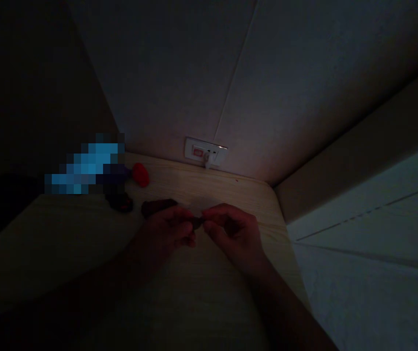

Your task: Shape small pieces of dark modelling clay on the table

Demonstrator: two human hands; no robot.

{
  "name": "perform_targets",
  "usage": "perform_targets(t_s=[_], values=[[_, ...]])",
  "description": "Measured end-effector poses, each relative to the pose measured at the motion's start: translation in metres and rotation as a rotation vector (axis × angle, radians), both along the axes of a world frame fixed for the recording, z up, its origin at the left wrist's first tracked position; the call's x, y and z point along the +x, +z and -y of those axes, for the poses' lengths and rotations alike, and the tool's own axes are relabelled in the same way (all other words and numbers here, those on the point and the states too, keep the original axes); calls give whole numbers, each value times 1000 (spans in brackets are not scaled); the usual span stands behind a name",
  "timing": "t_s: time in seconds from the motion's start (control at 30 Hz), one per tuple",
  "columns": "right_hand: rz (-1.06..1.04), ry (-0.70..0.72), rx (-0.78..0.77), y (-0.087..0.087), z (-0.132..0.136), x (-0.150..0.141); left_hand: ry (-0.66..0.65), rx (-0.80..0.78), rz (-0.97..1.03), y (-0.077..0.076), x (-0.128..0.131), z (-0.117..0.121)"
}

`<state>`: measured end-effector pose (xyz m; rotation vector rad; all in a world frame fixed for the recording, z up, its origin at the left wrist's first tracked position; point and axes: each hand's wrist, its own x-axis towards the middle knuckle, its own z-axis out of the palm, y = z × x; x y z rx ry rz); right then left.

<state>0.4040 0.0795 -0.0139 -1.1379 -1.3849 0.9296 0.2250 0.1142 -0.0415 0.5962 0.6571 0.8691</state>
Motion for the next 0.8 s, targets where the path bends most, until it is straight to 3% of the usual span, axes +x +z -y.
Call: perform_targets(t_s=[0.47,0.8], values=[[65,55,95,-1,-3,1,-16,-32,7,8,-1,-1],[-31,-34,-54,-1,-1,1,-21,-20,-9,9,-2,-1]])
